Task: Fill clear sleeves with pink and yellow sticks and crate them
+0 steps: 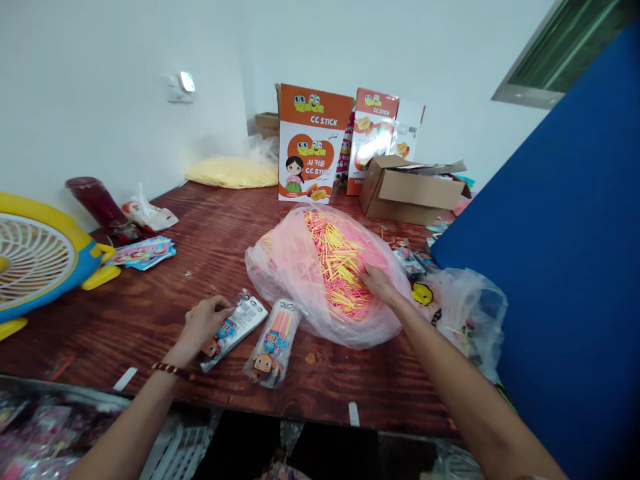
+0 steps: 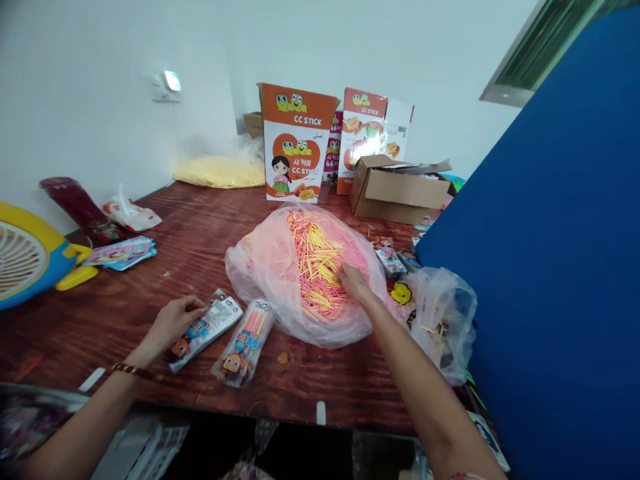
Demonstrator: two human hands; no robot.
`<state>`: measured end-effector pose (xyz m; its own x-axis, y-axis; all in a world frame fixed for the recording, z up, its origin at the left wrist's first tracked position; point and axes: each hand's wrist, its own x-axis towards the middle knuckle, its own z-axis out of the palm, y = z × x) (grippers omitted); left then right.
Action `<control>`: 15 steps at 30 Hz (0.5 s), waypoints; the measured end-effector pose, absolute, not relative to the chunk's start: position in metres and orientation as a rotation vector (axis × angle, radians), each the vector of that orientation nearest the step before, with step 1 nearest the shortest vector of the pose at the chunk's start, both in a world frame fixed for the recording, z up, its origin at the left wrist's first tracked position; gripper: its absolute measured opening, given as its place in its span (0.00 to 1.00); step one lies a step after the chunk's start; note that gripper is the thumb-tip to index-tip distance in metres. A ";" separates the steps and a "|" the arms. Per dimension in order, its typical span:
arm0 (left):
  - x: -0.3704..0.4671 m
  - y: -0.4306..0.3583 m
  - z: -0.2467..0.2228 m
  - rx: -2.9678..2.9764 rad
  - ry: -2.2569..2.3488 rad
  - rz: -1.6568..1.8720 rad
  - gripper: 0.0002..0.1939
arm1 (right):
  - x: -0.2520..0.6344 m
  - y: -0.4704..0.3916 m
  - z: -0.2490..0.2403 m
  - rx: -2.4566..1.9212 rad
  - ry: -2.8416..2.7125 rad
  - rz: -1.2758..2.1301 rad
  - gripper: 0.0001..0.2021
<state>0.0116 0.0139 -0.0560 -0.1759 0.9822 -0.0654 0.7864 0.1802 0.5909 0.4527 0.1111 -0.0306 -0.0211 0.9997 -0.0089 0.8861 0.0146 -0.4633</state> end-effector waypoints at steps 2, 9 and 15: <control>0.010 0.013 -0.056 1.726 2.028 0.579 0.13 | 0.454 0.111 -0.033 -1.881 -1.914 0.561 0.09; 0.007 0.009 -0.062 1.960 2.048 0.566 0.20 | 0.459 0.112 -0.045 -1.674 -1.639 0.814 0.09; 0.010 0.005 -0.063 2.124 2.125 0.529 0.20 | 0.446 0.097 -0.045 -1.380 -1.451 0.965 0.18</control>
